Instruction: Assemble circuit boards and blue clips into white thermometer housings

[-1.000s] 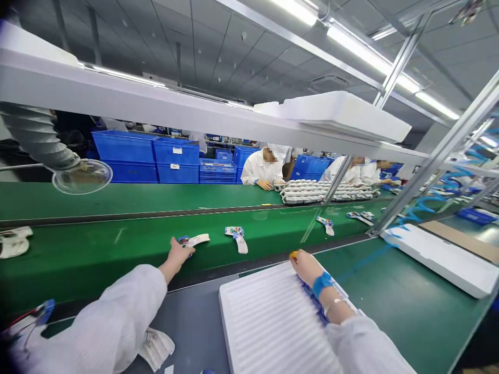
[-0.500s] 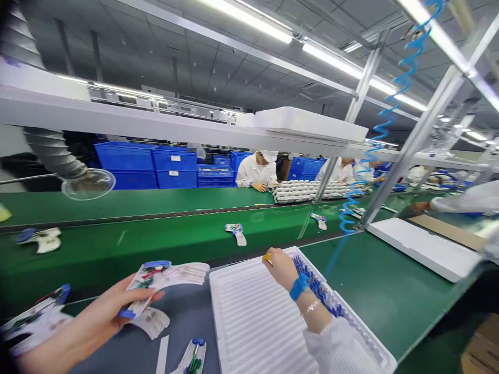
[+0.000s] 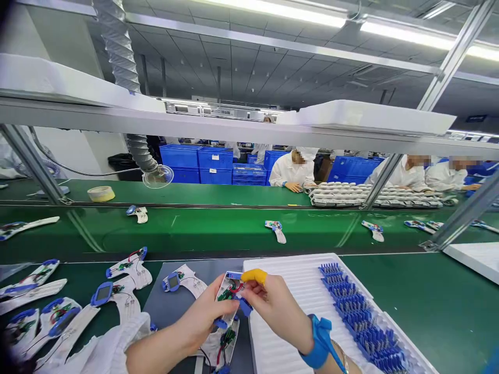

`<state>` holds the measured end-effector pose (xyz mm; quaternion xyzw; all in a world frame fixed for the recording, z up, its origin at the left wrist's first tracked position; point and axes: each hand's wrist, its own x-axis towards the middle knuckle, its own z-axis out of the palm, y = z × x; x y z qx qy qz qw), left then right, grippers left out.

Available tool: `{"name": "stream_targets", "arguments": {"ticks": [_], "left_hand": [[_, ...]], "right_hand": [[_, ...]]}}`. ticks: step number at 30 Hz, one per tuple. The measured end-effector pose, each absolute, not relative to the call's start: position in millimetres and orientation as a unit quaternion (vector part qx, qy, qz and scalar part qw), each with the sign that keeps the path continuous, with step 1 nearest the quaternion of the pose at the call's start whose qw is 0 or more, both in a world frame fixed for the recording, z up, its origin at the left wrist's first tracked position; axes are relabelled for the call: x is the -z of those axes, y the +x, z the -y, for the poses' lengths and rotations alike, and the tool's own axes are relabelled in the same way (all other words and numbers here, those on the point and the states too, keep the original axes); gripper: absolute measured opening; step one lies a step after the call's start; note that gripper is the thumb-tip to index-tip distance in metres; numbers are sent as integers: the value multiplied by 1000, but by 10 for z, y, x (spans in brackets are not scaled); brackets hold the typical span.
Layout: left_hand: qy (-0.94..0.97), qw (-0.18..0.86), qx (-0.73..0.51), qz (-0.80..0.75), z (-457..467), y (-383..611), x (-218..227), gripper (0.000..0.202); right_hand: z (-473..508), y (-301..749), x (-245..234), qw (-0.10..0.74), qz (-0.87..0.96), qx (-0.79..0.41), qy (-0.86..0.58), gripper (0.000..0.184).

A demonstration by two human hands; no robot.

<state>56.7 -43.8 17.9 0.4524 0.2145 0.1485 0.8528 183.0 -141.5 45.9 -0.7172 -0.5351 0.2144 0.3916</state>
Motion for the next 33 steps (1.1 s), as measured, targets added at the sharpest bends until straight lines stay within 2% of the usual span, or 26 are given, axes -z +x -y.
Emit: {"name": "stream_targets", "arguments": {"ticks": [6,17,20,23,25,28,33], "left_hand": [[466,854,-183,-144,455,527,-155,51],[473,848,-198,-130,443,398,-144,55],[461,848,-223,-135,433,408,-134,55],[434,854,-243,-151,413,427,-106,56],[417,859,-247,-168,397,443,-77,58],[403,861,-244,-192,380,461,-37,58],[408,854,-252,-200,386,463,-31,53]], "right_hand": [[1481,1788,-441,394,551,-203,-707,17],[1441,1714,-499,397,590,-168,-683,16],[1449,1724,-441,387,610,-66,-688,20],[1470,1731,-345,364,623,88,-686,35],[1474,1729,-290,334,637,141,-680,39],[1450,1718,-247,302,649,148,-682,32],[1393,1693,-216,301,643,122,-694,26]]}}
